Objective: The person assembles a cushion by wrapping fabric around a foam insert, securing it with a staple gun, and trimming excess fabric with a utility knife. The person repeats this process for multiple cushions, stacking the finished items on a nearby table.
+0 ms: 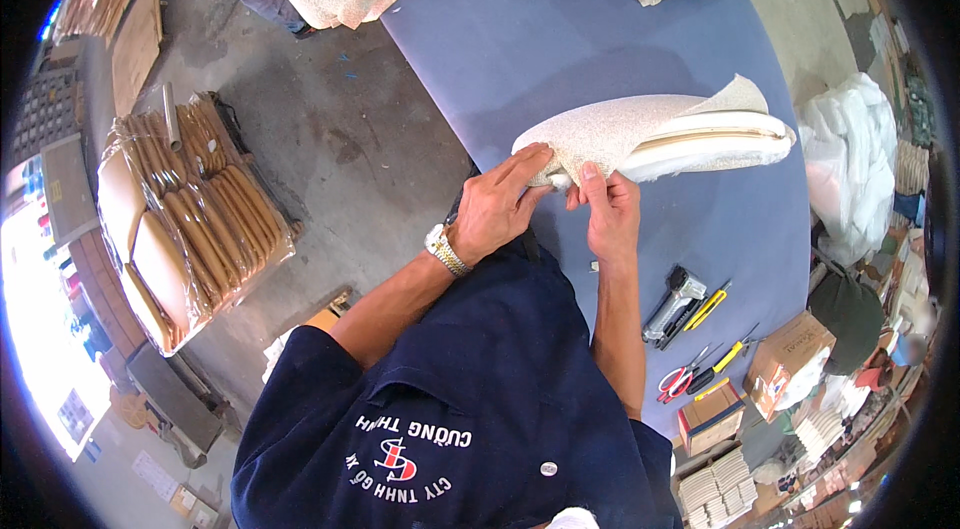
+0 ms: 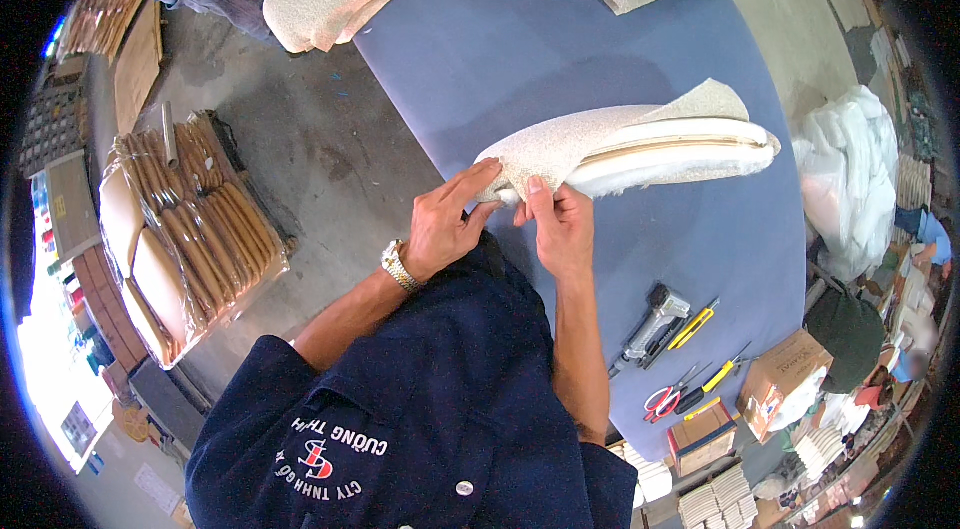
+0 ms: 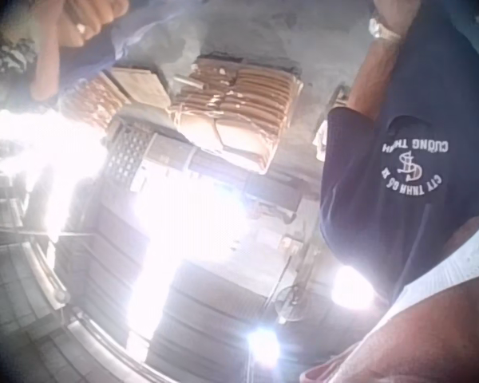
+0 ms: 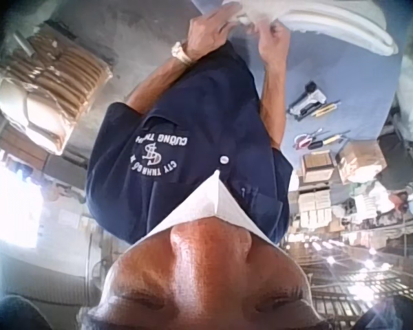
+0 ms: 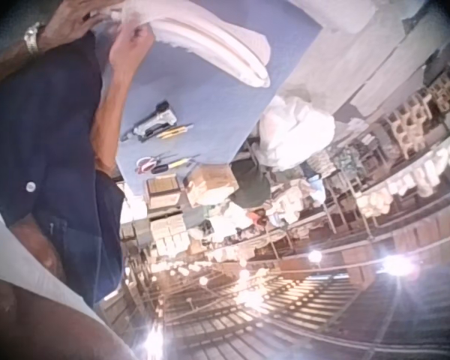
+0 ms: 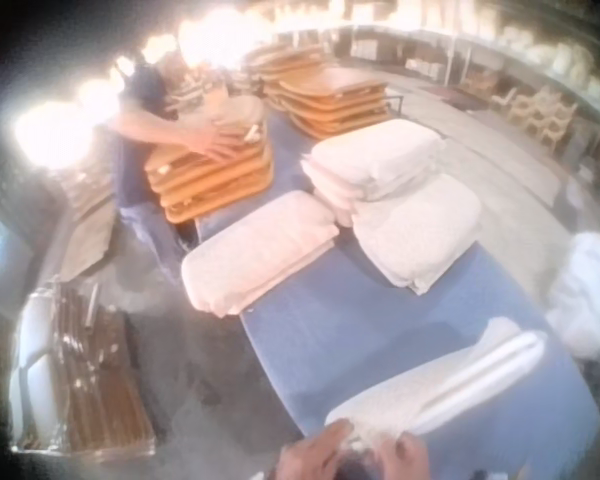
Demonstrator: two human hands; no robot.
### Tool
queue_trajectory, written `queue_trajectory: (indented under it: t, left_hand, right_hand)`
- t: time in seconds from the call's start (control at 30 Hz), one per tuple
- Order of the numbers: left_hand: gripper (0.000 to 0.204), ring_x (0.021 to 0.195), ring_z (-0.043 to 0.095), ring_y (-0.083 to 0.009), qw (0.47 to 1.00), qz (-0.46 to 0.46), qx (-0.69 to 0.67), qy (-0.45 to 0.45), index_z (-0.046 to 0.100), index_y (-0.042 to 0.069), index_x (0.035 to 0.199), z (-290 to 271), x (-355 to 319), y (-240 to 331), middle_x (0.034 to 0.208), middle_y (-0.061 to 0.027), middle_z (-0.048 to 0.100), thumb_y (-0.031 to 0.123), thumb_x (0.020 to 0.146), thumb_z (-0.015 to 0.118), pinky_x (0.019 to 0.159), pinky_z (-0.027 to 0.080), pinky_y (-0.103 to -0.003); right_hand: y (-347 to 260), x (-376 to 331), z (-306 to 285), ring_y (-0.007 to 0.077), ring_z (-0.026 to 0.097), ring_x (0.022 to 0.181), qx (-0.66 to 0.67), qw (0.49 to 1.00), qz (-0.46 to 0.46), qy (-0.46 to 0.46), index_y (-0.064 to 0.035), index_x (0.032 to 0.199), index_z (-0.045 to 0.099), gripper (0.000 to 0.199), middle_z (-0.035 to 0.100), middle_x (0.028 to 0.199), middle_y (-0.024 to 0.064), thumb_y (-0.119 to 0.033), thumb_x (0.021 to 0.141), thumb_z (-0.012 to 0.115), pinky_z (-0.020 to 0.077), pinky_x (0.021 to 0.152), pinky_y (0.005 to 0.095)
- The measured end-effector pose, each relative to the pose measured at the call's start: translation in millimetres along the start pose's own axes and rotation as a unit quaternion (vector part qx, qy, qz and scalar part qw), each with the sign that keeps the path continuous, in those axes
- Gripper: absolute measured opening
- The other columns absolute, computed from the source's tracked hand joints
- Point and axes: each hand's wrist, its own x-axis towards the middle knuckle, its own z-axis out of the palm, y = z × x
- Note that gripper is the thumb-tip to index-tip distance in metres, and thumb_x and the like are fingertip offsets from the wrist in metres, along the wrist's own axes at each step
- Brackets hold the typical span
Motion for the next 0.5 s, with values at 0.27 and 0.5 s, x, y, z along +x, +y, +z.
queue_trajectory:
  t: [0.27,0.5]
  left_hand:
    - [0.051,0.109,0.073,-0.0338,1.0,-0.001,0.004,0.002,0.064,0.008,0.131,-1,1,0,0.13,-0.0147,0.07,0.008,0.083,0.081,0.084,0.062,-0.038]
    - [0.054,0.111,0.072,-0.0333,1.0,-0.017,-0.002,0.001,0.063,0.009,0.134,1,1,-3,0.132,-0.0147,0.07,0.009,0.084,0.081,0.084,0.062,-0.037]
  right_hand:
    - [-9,1,10,0.0097,0.056,0.061,0.001,0.999,0.016,0.03,-0.002,0.075,0.061,0.042,0.058,0.066,0.0018,-0.027,0.108,0.06,0.0445,0.058,0.0268]
    - [-9,0,8,0.0089,0.058,0.06,-0.114,0.993,-0.01,0.008,-0.0009,0.073,0.063,0.039,0.063,0.063,0.0039,-0.023,0.105,0.062,0.0455,0.057,0.0272]
